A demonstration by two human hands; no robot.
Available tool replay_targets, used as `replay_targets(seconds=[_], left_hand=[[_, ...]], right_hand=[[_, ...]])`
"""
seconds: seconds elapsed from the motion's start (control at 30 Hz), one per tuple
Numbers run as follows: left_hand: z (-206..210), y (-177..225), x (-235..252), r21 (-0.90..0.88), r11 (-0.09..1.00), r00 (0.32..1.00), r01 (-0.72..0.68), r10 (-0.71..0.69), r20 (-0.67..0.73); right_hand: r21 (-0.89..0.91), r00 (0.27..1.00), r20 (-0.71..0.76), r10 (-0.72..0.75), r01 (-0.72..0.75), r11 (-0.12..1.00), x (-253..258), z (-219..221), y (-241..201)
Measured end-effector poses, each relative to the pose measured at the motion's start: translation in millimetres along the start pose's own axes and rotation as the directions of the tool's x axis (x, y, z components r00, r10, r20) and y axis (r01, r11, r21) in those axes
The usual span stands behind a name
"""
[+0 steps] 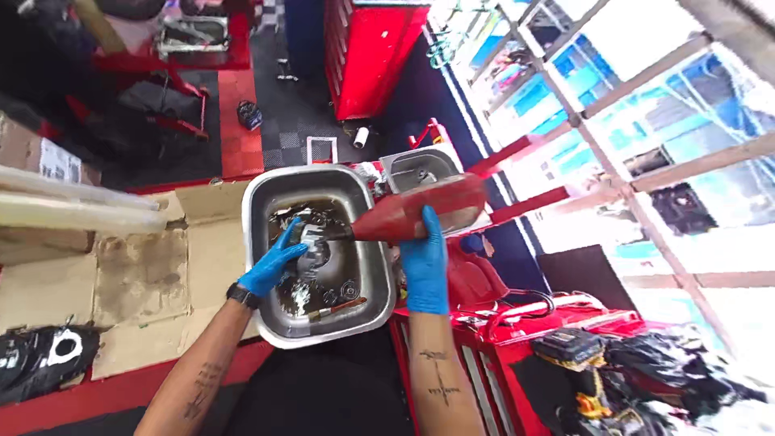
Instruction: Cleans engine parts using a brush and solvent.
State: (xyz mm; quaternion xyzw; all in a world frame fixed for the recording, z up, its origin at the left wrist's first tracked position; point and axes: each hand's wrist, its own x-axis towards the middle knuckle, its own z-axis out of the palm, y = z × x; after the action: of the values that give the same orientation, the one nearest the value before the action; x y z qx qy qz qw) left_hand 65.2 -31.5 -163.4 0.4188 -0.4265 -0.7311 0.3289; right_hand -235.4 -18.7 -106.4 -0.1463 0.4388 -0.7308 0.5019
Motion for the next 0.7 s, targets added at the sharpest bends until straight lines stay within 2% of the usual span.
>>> replay_targets(seconds=[0.1, 0.23, 0.43, 0.57, 0.7], left_hand=[[18.8, 51.6, -1.9, 0.243, 0.969, 0.998, -0.048, 0.056, -0.024], [57.1, 117.3, -8.7, 0.431, 0.897, 0.993, -0.097, 0.116, -0.018], [116.9, 176.8, -7.1, 0.626, 0.774, 0.989, -0.094, 0.143, -0.027], [141.0, 193.9, 0.6, 0.734, 0.678, 0.982, 0.037, 0.110, -0.151], [165.5, 209.5, 5.9, 0.730, 0.676, 0.976, 0.104, 0.071, -0.205]], right_hand=[[0.261, 0.990, 0.004, 0.140, -0.136, 0.956, 47.2, -9.5, -2.2], [0.543, 0.972, -0.018, 0.233, -0.186, 0.819, 114.2, -23.7, -5.4], [0.663, 0.939, -0.105, 0.329, -0.180, 0.727, 183.2, -66.6, 10.8], [0.693, 0.929, -0.173, 0.328, -0.121, 0.711, 198.0, -84.6, 19.9], [0.776, 0.953, -0.151, 0.264, -0.051, 0.629, 203.4, -107.2, 22.3]])
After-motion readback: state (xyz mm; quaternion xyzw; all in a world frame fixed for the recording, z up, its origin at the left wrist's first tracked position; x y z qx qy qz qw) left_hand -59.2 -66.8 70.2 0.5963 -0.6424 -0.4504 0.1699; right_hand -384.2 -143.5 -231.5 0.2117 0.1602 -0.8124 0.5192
